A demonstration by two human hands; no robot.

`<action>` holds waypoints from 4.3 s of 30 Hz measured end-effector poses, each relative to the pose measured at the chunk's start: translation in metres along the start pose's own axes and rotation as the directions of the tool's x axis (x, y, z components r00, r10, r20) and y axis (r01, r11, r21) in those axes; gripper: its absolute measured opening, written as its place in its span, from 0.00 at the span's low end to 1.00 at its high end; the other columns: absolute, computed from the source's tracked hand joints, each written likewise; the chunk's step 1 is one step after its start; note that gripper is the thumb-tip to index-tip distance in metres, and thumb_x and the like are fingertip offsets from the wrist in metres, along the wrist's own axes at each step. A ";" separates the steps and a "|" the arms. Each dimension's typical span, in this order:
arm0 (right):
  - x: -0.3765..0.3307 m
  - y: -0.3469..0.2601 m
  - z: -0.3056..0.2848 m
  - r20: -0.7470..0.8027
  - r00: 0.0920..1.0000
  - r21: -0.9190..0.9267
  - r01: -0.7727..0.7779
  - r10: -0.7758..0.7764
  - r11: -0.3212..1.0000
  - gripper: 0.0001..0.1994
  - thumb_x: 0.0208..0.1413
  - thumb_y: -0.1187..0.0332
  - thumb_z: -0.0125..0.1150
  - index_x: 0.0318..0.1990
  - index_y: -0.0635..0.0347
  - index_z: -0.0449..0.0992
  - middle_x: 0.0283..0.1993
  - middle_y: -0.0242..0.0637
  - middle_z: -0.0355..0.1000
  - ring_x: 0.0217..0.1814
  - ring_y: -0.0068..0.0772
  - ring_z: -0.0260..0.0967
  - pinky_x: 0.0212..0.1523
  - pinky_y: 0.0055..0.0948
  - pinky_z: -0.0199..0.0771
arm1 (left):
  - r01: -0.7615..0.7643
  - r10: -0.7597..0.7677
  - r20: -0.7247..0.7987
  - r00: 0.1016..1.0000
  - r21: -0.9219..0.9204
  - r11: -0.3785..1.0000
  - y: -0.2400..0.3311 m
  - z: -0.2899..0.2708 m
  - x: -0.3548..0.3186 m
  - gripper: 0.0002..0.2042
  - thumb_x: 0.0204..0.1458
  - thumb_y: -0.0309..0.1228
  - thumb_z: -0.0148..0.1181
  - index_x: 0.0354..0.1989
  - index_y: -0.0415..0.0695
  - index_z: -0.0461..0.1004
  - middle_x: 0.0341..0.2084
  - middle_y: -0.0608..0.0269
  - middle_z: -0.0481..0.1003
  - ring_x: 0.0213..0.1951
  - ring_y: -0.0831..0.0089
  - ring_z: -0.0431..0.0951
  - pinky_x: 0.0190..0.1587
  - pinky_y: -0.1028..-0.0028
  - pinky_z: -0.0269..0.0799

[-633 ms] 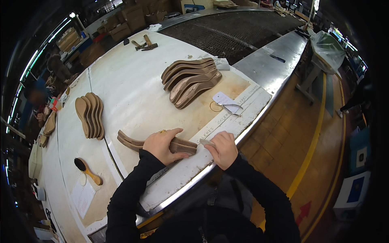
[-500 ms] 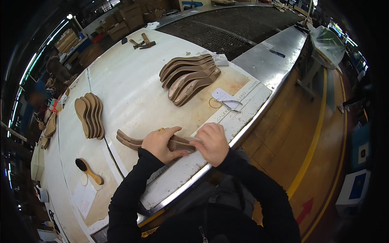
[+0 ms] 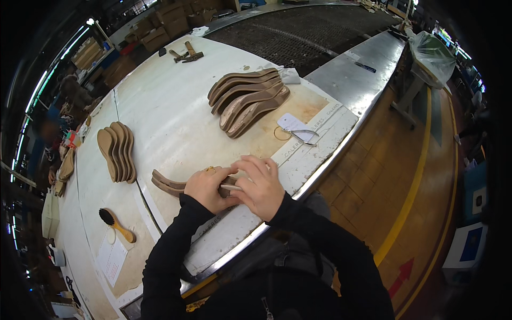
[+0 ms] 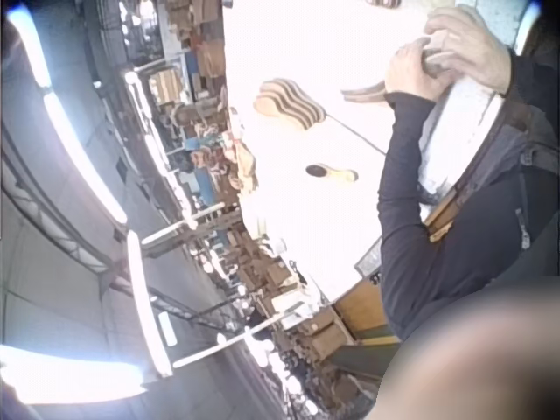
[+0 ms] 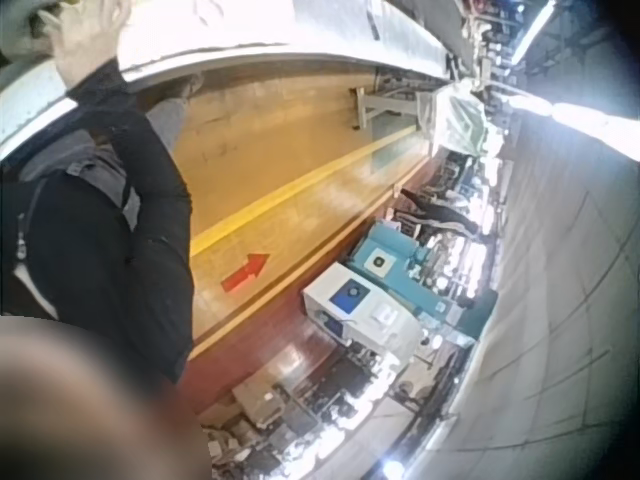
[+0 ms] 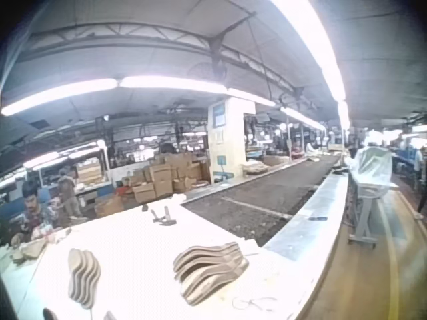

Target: The person smooths the edges of stacked shoe insoles using a small white tool. They repeatedly rub the edges, flip the stack, and continue smoothing. Finally, they carry the stack to another workstation and place it on a table.

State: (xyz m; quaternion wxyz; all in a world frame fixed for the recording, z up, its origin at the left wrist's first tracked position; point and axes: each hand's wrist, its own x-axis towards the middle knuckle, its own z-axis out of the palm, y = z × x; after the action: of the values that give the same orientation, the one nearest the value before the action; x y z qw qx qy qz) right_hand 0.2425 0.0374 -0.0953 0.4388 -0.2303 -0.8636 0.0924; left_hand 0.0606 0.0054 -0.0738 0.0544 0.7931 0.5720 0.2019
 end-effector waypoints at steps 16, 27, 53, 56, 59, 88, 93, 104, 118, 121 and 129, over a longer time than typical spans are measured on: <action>-0.023 0.004 -0.011 -0.044 0.992 -0.005 -0.122 0.122 0.993 0.09 0.41 0.72 0.67 0.28 0.59 0.72 0.52 0.39 0.69 0.62 0.47 0.60 0.57 0.45 0.52 | 0.005 -0.005 0.012 1.000 -0.018 1.000 0.009 -0.008 0.002 0.27 0.31 0.49 0.75 0.38 0.46 0.77 0.24 0.62 0.74 0.29 0.60 0.77 0.33 0.66 0.71; -0.060 0.024 -0.015 -0.022 0.968 -0.047 -0.253 0.252 0.966 0.09 0.46 0.69 0.65 0.31 0.61 0.71 0.50 0.40 0.68 0.59 0.45 0.62 0.56 0.45 0.54 | -0.178 0.134 0.261 0.956 0.153 0.972 0.016 0.005 0.020 0.23 0.35 0.54 0.70 0.34 0.50 0.77 0.25 0.66 0.76 0.32 0.64 0.77 0.47 0.65 0.61; 0.082 -0.019 -0.140 -0.004 0.974 0.114 0.224 -0.225 0.968 0.09 0.52 0.64 0.62 0.29 0.58 0.70 0.26 0.34 0.67 0.31 0.36 0.66 0.41 0.34 0.58 | -0.176 -0.107 -0.297 0.949 -0.780 0.601 0.069 -0.071 0.020 0.16 0.40 0.30 0.73 0.36 0.37 0.77 0.30 0.63 0.77 0.30 0.76 0.77 0.35 0.77 0.71; 0.103 -0.034 -0.138 0.050 0.933 0.112 0.349 -0.356 0.930 0.09 0.51 0.66 0.64 0.32 0.58 0.71 0.28 0.33 0.67 0.32 0.36 0.65 0.42 0.33 0.58 | -0.295 0.014 -0.367 0.930 -0.722 0.625 0.066 -0.065 0.024 0.16 0.40 0.28 0.73 0.37 0.38 0.77 0.30 0.63 0.77 0.30 0.76 0.77 0.35 0.77 0.71; 0.121 -0.043 -0.128 0.211 0.885 0.058 0.413 -0.415 0.909 0.10 0.50 0.65 0.66 0.33 0.58 0.71 0.27 0.32 0.66 0.32 0.35 0.65 0.42 0.33 0.58 | -0.265 -0.026 -0.346 0.938 -0.763 0.590 0.076 -0.064 0.018 0.16 0.40 0.27 0.71 0.38 0.38 0.76 0.31 0.64 0.77 0.32 0.79 0.76 0.35 0.77 0.71; 0.114 -0.038 -0.134 -0.025 0.938 0.207 0.342 -0.344 0.917 0.09 0.50 0.67 0.65 0.32 0.61 0.73 0.26 0.36 0.67 0.30 0.37 0.65 0.38 0.34 0.60 | -0.275 0.023 -0.324 0.946 -0.761 0.588 0.071 -0.065 0.005 0.19 0.39 0.31 0.75 0.40 0.38 0.77 0.33 0.60 0.79 0.35 0.73 0.80 0.39 0.76 0.72; 0.127 -0.046 -0.124 0.210 0.866 0.144 0.432 -0.454 0.890 0.10 0.49 0.66 0.66 0.30 0.58 0.70 0.26 0.33 0.63 0.31 0.36 0.63 0.40 0.32 0.58 | -0.338 0.102 -0.351 0.931 -0.720 0.606 0.069 -0.062 0.001 0.19 0.40 0.28 0.74 0.40 0.36 0.76 0.36 0.57 0.78 0.38 0.71 0.80 0.43 0.72 0.74; 0.085 -0.025 -0.142 0.136 0.971 0.114 0.182 -0.197 0.977 0.08 0.50 0.69 0.65 0.31 0.62 0.71 0.26 0.37 0.65 0.29 0.40 0.62 0.38 0.33 0.58 | -0.287 0.019 -0.371 0.928 -0.685 0.670 0.065 -0.069 0.007 0.19 0.38 0.31 0.74 0.40 0.38 0.77 0.28 0.61 0.77 0.30 0.73 0.78 0.34 0.76 0.70; 0.075 -0.031 -0.080 -0.334 0.943 0.293 0.102 0.001 0.951 0.06 0.50 0.75 0.63 0.30 0.66 0.71 0.26 0.42 0.67 0.29 0.46 0.65 0.33 0.38 0.63 | -0.197 -0.123 -0.314 0.941 -0.808 0.556 0.055 -0.065 0.008 0.19 0.39 0.30 0.73 0.39 0.36 0.76 0.30 0.61 0.78 0.33 0.75 0.77 0.37 0.76 0.71; 0.048 -0.043 -0.055 -0.372 0.861 0.533 -0.107 0.347 0.839 0.05 0.51 0.76 0.62 0.32 0.68 0.72 0.27 0.46 0.68 0.29 0.49 0.66 0.30 0.39 0.66 | -0.195 -0.120 -0.317 0.941 -0.794 0.576 0.056 -0.065 0.008 0.18 0.39 0.30 0.72 0.39 0.36 0.76 0.31 0.61 0.78 0.33 0.76 0.77 0.37 0.77 0.71; -0.020 -0.009 -0.021 -0.023 0.883 0.544 -0.382 0.469 0.747 0.08 0.58 0.73 0.57 0.40 0.69 0.75 0.35 0.39 0.77 0.37 0.26 0.74 0.40 0.27 0.72 | -0.273 -0.154 -0.393 0.907 -0.824 0.497 0.035 -0.072 0.009 0.19 0.39 0.30 0.72 0.40 0.36 0.75 0.30 0.63 0.76 0.33 0.76 0.76 0.38 0.77 0.70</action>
State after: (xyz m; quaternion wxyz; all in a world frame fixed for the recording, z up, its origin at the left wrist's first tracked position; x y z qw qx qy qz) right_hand 0.2665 0.0186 -0.0938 0.5187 -0.2996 -0.6917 0.4033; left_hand 0.0668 -0.0086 0.0056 0.3134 0.6152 0.3621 0.6263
